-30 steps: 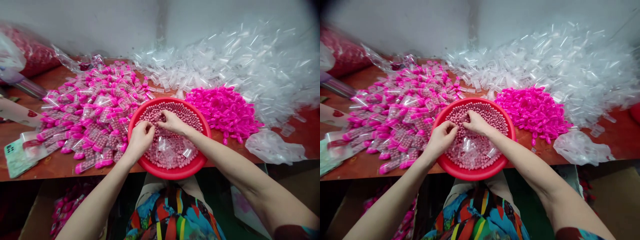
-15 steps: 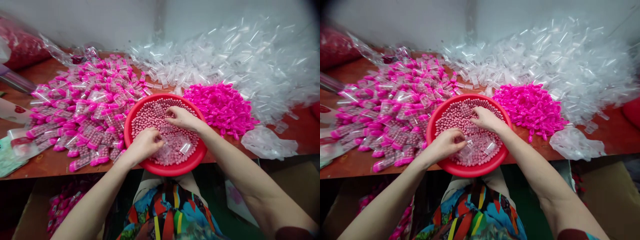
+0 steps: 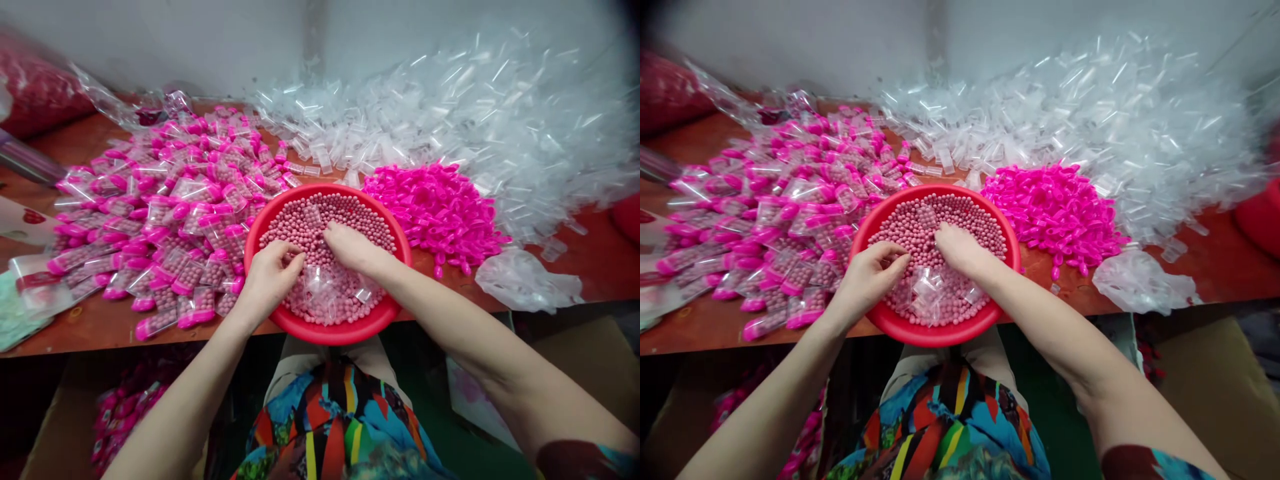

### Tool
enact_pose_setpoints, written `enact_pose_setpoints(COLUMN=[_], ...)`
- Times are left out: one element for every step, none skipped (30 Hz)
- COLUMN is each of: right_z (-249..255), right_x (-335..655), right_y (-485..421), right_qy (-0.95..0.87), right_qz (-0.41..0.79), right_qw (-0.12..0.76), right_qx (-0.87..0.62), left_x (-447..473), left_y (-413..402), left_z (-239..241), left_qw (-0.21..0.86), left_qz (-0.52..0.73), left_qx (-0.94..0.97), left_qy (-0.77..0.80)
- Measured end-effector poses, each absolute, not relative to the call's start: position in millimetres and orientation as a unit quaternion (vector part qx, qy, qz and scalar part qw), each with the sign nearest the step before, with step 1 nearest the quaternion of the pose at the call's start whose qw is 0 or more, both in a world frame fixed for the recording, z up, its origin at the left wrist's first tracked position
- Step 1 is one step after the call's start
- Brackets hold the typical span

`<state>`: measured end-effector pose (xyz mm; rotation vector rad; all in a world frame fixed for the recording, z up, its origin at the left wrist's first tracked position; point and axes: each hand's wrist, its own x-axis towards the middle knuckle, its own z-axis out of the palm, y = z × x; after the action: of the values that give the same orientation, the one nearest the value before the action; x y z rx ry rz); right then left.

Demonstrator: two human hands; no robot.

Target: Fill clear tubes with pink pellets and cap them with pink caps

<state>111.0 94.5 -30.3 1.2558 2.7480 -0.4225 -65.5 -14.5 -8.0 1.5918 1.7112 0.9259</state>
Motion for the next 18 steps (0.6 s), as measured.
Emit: enact_pose_setpoints(right_z=[-34.5, -37.7, -39.5, -40.0, -39.3, -37.8, -36.2, -35.2, -35.1, -36.4, -38.8, -42.2, -45.8, -49.0, -50.9, -51.0, -48.9, -44.7], right_x=[104.2, 98.9, 95.8, 94.9, 96.1, 98.7, 101.9, 104.9, 107.1, 108.2, 108.1, 107.2, 105.8, 104.8, 104.6, 105.8, 108.7, 113.2], right_y=[93.2, 91.7, 90.4, 89.6, 89.6, 90.6, 92.5, 95.5, 99.3, 103.7, 108.6, 113.5, 118.0, 121.7, 124.2, 125.0, 124.0, 121.1], right_qy=[0.896, 0.893, 0.889, 0.883, 0.873, 0.855, 0.831, 0.804, 0.78, 0.764, 0.754, 0.749, 0.748, 0.748, 0.748, 0.749, 0.751, 0.756], right_qz=[-0.18, -0.209, -0.23, -0.245, -0.263, -0.285, -0.307, -0.322, -0.327, -0.318, -0.3, -0.277, -0.257, -0.243, -0.233, -0.23, -0.23, -0.229], right_qw=[0.034, 0.026, 0.016, -0.002, -0.03, -0.067, -0.11, -0.15, -0.182, -0.202, -0.212, -0.214, -0.208, -0.197, -0.184, -0.174, -0.172, -0.178], right_qx=[0.403, 0.398, 0.396, 0.401, 0.41, 0.427, 0.45, 0.476, 0.501, 0.524, 0.545, 0.562, 0.576, 0.586, 0.593, 0.597, 0.595, 0.587], left_x=[-66.3, -67.3, -68.3, -69.2, -69.9, -70.2, -70.1, -69.5, -68.4, -67.0, -65.4, -63.7, -62.3, -61.2, -60.5, -60.4, -60.6, -61.2], left_y=[-14.6, -14.2, -13.6, -12.7, -11.6, -10.4, -9.0, -7.8, -6.7, -6.1, -5.9, -6.3, -7.3, -8.7, -10.4, -12.2, -14.0, -15.6], left_z=[-9.9, -11.7, -13.3, -14.7, -15.6, -16.2, -16.4, -16.2, -15.6, -14.6, -13.3, -11.7, -10.0, -8.3, -6.7, -5.3, -4.4, -3.8], left_qw=[0.314, 0.319, 0.326, 0.333, 0.34, 0.343, 0.344, 0.342, 0.337, 0.333, 0.33, 0.329, 0.331, 0.333, 0.333, 0.331, 0.326, 0.32], left_qz=[0.368, 0.386, 0.402, 0.412, 0.416, 0.416, 0.413, 0.405, 0.395, 0.381, 0.365, 0.349, 0.332, 0.314, 0.294, 0.274, 0.255, 0.238], left_qx=[0.582, 0.561, 0.544, 0.532, 0.526, 0.527, 0.532, 0.542, 0.554, 0.568, 0.583, 0.599, 0.617, 0.636, 0.657, 0.68, 0.702, 0.721], left_qy=[0.654, 0.659, 0.661, 0.661, 0.659, 0.657, 0.654, 0.652, 0.651, 0.649, 0.646, 0.641, 0.633, 0.622, 0.609, 0.594, 0.58, 0.568])
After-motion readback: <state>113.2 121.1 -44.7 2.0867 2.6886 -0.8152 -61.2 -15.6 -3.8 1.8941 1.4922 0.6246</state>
